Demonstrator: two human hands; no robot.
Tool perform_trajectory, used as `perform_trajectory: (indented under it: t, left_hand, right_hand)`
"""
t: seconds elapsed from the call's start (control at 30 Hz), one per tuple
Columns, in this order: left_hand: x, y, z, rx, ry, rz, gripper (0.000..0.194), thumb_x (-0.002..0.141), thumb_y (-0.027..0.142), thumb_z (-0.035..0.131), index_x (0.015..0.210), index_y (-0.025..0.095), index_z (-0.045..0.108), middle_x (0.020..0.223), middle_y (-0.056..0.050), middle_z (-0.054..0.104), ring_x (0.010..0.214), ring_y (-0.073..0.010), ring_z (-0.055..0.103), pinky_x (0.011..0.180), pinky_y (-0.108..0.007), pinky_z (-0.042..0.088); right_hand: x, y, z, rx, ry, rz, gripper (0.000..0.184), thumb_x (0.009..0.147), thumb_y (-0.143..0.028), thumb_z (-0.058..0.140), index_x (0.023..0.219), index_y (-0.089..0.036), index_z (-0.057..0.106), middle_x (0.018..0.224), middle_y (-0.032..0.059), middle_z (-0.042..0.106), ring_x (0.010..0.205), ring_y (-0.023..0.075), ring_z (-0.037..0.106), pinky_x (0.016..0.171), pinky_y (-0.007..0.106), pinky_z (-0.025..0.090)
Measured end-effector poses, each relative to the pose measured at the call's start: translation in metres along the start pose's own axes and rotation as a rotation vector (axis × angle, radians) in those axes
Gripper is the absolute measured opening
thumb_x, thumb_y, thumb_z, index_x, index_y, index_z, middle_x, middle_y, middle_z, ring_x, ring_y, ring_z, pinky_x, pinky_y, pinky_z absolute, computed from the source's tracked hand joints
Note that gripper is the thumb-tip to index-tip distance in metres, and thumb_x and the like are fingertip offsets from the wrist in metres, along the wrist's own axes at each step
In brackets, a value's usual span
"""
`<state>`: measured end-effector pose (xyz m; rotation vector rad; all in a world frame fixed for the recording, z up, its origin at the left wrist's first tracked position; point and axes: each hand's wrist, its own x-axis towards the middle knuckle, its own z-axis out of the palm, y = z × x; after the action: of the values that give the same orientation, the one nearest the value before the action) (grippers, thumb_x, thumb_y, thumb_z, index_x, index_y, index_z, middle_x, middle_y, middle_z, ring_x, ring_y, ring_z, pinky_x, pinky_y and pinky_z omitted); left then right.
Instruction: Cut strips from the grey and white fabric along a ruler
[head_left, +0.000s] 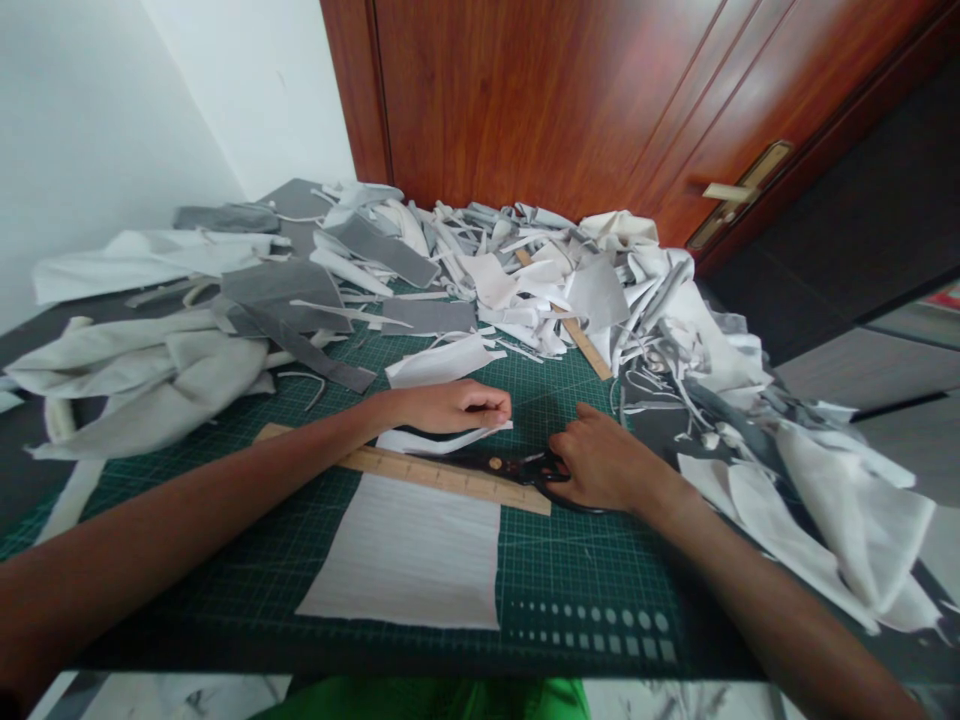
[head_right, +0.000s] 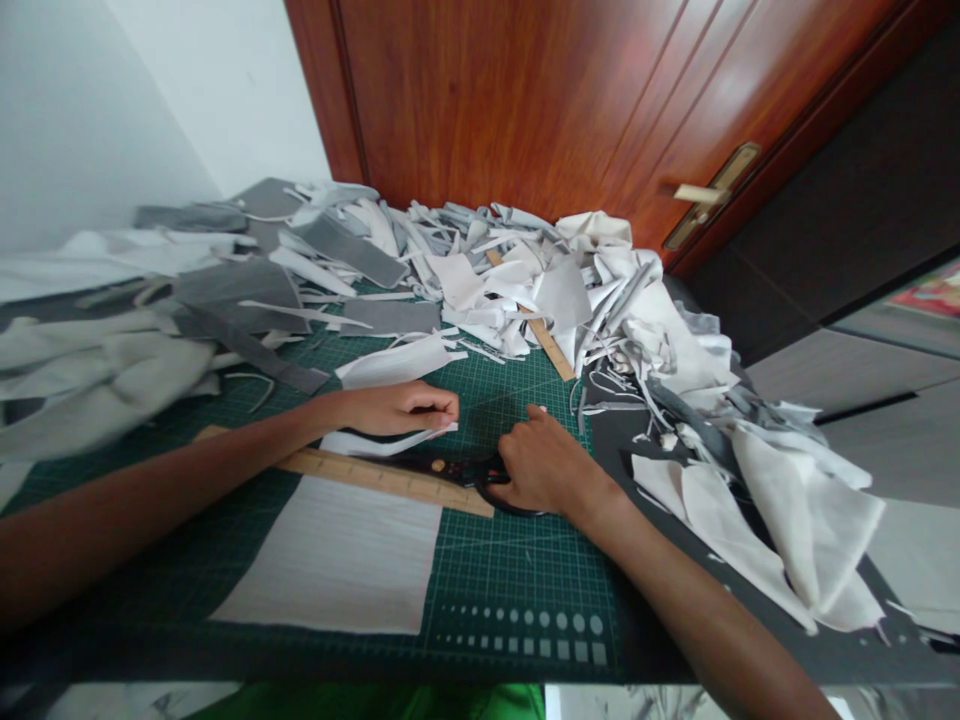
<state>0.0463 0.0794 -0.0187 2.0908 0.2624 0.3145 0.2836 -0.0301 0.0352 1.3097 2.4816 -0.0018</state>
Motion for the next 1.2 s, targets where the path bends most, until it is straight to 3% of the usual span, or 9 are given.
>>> perform_trajectory:
  t: [0.2,0.47,0.77,1.2]
  left_hand:
    - [0.000,0.001,-0.001,-0.018,0.011,-0.017,0.046,0.108,0.058,0.052,0.084,0.019,0.058,0.077,0.000,0.058,0.072,-0.0160,0.050,0.069,-0.027,0.038]
    - [0.000,0.002,-0.001,-0.035,0.017,-0.007,0.047,0.109,0.057,0.052,0.084,0.018,0.060,0.077,-0.001,0.059,0.073,-0.0161,0.051,0.069,-0.027,0.039]
    - [0.000,0.002,-0.002,-0.007,-0.009,-0.008,0.047,0.111,0.056,0.047,0.085,0.019,0.058,0.077,0.000,0.057,0.071,-0.0152,0.049,0.069,-0.027,0.038]
    - [0.000,0.002,-0.002,-0.027,0.002,0.016,0.046,0.111,0.055,0.049,0.084,0.018,0.059,0.076,0.000,0.057,0.072,-0.0153,0.051,0.068,-0.026,0.038]
  right_hand:
    - [-0.001,0.000,0.010,0.003,0.032,0.019,0.032,0.093,-0.043,0.070,0.080,-0.015,0.078,0.075,0.0127,0.078,0.080,0.0274,0.072,0.099,0.042,0.042]
    - [-0.001,0.006,0.017,0.095,0.080,0.039,0.036,0.091,-0.050,0.071,0.072,-0.020,0.071,0.071,0.0099,0.072,0.082,0.0288,0.070,0.084,0.039,0.044]
    - [0.001,0.010,0.012,0.175,0.049,0.040,0.031,0.090,-0.043,0.070,0.069,-0.020,0.069,0.069,0.0074,0.071,0.071,0.0221,0.066,0.068,0.034,0.037]
    - [0.002,0.011,0.005,0.175,-0.008,0.028,0.031,0.092,-0.041,0.071,0.071,-0.019,0.071,0.075,0.0088,0.076,0.076,0.0232,0.071,0.072,0.034,0.039]
